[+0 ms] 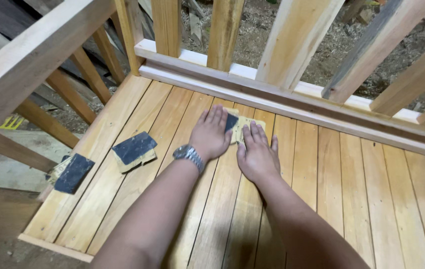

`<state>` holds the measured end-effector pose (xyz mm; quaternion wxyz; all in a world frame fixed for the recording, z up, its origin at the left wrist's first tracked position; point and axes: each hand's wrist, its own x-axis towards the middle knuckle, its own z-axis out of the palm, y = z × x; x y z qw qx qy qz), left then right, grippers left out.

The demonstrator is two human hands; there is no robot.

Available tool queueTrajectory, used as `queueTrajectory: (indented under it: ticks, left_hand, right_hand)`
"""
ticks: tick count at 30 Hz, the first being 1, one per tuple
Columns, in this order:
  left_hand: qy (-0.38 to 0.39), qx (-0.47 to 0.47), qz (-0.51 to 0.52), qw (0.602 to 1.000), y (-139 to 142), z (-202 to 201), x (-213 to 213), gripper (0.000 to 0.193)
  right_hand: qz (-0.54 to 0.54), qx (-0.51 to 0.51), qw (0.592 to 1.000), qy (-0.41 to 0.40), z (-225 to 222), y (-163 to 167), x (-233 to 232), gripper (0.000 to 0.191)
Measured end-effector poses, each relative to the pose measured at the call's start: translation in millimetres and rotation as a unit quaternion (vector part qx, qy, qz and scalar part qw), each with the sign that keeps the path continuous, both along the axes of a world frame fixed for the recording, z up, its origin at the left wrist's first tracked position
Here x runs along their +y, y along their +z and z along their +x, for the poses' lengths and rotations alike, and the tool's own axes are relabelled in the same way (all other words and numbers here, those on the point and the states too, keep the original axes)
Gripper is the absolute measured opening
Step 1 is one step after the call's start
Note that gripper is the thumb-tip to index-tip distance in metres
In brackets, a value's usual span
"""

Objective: The person sits in front of a slatted wooden bench and sands its seat planks by hand using sheets of sandpaper, rubbing the abrasive back and forth across the wood surface and moving between different planks to cover the seat area.

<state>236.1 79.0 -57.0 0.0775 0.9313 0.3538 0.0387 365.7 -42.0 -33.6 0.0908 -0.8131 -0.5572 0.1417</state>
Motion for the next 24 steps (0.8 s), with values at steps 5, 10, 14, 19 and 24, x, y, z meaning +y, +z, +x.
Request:
queueTrajectory:
  ticks: [5,10,14,19,24]
  left_hand:
    - [0.051,-0.01,0.001,0.999,3.3,20.5,8.6,0.074]
    - [-0.018,-0.003,-0.022,1.0,-1.2,-2.7,-16.5,0.072]
    - [-0.013,-0.016,-0.019,1.0,-0.1,8.7,2.1,0.074]
    - [-0.005,-0.017,-0.012,1.0,-0.2,16.5,-1.5,0.073]
    - [-0.07,-0.026,-0.027,0.997,-2.9,-9.2,-15.3,0.071]
  right_hand:
    - [-0.003,-0.005,1.0,0.003,-0.9,-1.3,-2.2,0.063]
    - [-0.005,-0.004,1.0,0.003,-1.0,-1.6,-0.2,0.064]
    - [-0.007,0.001,1.0,0.002,-0.9,-1.7,-1.3,0.064]
    - [0.006,-0.003,1.0,0.003,-2.3,-1.5,-0.6,0.064]
    - [-0.017,-0.008,1.0,0.005,-0.3,0.0,1.2,0.066]
